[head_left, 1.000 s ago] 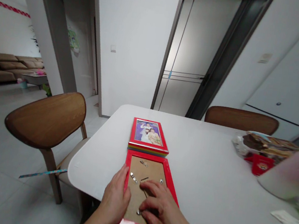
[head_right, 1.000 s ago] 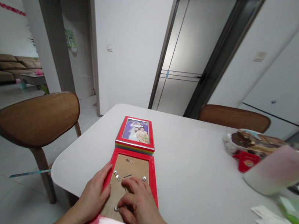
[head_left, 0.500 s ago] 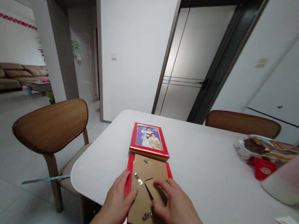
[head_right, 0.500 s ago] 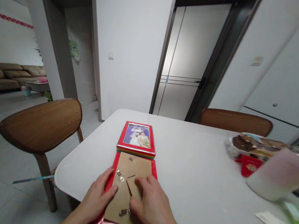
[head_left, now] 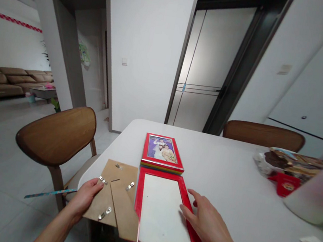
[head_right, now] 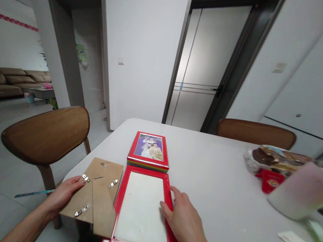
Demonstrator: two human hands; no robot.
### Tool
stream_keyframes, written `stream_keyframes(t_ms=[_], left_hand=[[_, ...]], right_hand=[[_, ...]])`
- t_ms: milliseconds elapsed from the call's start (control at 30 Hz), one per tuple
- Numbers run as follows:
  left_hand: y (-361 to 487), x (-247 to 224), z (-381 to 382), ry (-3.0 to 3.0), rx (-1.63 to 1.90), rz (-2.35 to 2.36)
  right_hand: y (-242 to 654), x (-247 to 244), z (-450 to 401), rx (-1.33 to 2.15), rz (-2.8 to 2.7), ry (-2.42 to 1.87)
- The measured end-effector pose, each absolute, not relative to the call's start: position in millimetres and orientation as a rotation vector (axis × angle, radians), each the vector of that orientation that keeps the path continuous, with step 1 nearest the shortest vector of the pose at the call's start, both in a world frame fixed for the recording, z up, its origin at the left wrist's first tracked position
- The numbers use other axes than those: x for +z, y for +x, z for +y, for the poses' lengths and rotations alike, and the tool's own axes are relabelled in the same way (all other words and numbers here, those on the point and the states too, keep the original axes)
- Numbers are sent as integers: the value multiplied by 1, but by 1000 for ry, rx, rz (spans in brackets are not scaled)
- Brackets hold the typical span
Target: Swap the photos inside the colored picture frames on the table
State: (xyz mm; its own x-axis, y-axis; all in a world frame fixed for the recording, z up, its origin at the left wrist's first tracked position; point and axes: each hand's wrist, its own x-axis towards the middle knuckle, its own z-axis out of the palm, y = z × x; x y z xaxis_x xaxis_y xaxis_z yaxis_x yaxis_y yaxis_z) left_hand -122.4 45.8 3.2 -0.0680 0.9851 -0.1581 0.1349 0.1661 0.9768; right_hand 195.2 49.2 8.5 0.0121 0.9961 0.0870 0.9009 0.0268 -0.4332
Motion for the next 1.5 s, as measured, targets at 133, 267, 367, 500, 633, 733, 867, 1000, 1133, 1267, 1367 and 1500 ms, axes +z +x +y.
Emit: stream_keyframes(t_ms=[133, 267, 367, 500, 633, 733, 867, 1000, 1133, 1267, 1367, 1500], left_hand=[[-138, 0, 50, 1264, 1028, 1600], [-143, 0, 56, 1417, 1018, 1836], [-129, 6, 51, 1535, 1045, 1935], [-67, 15, 27, 1798, 1068, 1716], [13, 17, 2, 2195, 1070, 1163], [45, 19, -4, 2400, 1147, 962], [40, 31, -4, 2470, 1330, 867], [2, 38, -5, 2114, 1468, 1260], [-41, 20, -4, 1740, 1416, 1596], [-67, -7, -4, 1721, 1147, 1797], [-74, -17, -5, 1933, 997, 1921], [-76, -19, -6, 2201, 890, 1973]], right_hand=[[198, 3, 51, 400, -1976, -1935], [197, 4, 54, 422, -1876, -1977], [200, 9, 51, 741, -1595, -1873], [198, 26, 38, 1443, -1046, -1381], [189, 45, 24, 1565, -886, -1137], [186, 51, 22, 1538, -936, -1126], [193, 44, 31, 1419, -1080, -1287], [209, 24, 43, 1194, -1258, -1475], [223, 2, 54, 810, -1531, -1752], [226, -7, 57, 469, -1742, -1927], [224, -8, 56, 331, -1831, -1977], [224, -12, 56, 211, -1896, -2025]])
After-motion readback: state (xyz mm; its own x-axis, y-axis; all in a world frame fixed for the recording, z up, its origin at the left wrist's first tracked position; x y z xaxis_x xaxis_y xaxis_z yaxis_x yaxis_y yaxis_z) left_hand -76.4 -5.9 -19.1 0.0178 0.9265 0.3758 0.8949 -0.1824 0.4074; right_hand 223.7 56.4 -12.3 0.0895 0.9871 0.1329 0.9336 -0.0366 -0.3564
